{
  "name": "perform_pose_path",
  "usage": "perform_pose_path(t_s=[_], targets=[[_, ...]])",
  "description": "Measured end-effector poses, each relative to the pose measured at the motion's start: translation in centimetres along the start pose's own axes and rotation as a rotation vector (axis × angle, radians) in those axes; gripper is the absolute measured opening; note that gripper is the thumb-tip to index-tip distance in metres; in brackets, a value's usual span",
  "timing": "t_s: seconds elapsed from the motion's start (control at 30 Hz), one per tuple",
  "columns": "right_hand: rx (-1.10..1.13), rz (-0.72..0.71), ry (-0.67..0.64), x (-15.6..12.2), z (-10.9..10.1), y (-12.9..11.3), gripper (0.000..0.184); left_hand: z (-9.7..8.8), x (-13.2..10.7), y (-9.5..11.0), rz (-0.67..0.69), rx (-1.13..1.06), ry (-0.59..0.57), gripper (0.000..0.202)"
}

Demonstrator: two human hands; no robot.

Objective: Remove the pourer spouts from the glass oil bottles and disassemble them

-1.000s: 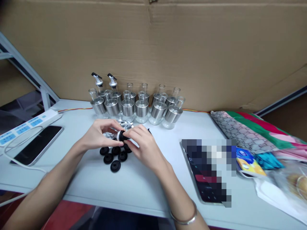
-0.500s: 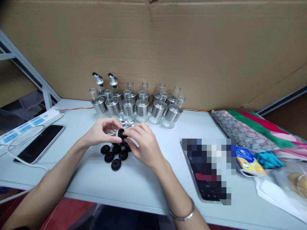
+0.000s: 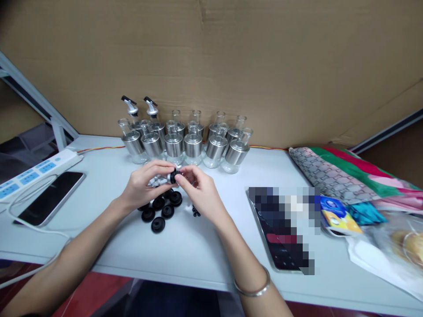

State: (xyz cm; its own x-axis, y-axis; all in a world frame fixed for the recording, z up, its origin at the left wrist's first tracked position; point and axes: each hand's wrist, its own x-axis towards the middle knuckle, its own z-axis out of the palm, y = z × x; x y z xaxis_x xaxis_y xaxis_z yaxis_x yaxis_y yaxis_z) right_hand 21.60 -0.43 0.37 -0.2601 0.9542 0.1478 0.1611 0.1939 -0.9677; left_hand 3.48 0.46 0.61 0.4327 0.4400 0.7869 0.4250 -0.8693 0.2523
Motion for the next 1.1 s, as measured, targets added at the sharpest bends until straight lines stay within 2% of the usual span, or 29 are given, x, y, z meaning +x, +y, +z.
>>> perform_pose_path(t_s=[0.17,0.6,0.83,1.1], targets=[[-0.068,-0.015,-0.017,0.0,-0.1,-0.2,0.026,0.0,-0.3,-0.1,0.020,0.065,-0.047,0.023],[-0.286,-0.312,0.042,-0.2,-0.6,-0.4,0.010,-0.7,0.3,0.1,-0.074,-0.115,-0.047,0.022],[-0.393,-0.427,0.040,-0.3,-0.7,-0.5,0.006,-1.3,0.6,0.2,-0.218,-0.242,-0.091,0.027],[-0.375,-0.417,0.026,-0.3,-0.8,-0.4,0.009,-1.3,0.5,0.2,-0.370,-0.337,-0.150,0.030]])
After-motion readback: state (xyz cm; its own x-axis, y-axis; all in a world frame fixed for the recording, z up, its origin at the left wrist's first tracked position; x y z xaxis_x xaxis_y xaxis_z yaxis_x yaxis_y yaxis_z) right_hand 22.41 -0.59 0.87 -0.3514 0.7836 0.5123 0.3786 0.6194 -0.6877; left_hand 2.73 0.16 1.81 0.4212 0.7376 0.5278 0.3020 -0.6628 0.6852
